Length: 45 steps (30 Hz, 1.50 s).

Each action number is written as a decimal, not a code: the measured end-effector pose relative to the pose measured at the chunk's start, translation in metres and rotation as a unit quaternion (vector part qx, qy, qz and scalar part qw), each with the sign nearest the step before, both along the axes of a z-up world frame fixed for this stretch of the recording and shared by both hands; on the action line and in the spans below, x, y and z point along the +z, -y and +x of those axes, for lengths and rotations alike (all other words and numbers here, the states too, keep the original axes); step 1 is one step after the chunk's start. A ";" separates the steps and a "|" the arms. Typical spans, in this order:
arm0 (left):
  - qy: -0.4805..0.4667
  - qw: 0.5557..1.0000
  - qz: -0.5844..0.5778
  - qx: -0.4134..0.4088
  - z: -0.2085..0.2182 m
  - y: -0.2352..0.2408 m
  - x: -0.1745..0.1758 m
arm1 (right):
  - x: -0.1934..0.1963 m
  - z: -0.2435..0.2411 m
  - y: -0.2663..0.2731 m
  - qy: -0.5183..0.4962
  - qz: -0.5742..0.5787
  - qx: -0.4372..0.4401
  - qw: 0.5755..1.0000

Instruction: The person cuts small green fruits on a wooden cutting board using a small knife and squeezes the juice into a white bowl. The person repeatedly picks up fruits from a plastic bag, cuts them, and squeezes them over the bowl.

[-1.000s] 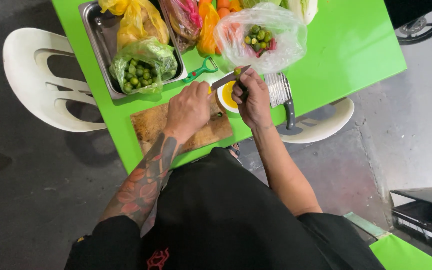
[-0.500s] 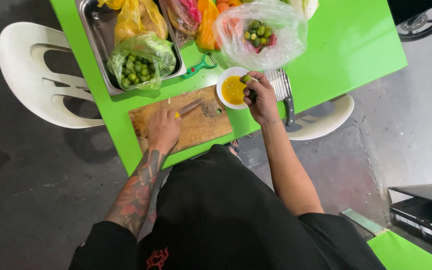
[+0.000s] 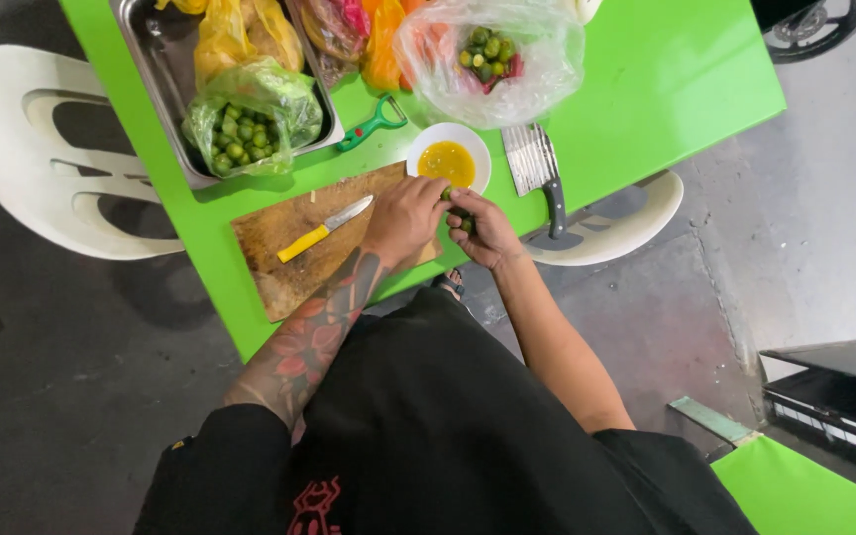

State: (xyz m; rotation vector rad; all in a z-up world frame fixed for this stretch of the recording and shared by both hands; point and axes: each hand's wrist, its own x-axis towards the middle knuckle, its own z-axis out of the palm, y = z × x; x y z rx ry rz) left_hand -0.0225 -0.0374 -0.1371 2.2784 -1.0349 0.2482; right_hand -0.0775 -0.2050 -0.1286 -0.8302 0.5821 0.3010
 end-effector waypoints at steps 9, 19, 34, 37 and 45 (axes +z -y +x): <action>-0.039 0.993 0.093 -0.057 0.029 0.022 0.006 | -0.017 0.018 0.018 0.002 -0.030 0.014 0.999; -0.038 0.985 0.167 -0.026 0.065 0.032 -0.057 | -0.003 0.016 0.035 -0.036 -0.218 -0.017 0.975; -0.081 0.982 0.173 -0.008 0.069 0.053 -0.065 | -0.012 0.020 0.039 -0.037 -0.185 -0.022 0.982; -0.068 0.980 0.187 0.005 0.066 0.056 -0.057 | -0.008 0.021 0.037 -0.029 -0.174 -0.009 0.984; -0.154 0.956 0.247 0.040 0.066 0.060 -0.045 | -0.020 0.024 0.043 -0.019 -0.171 0.009 0.985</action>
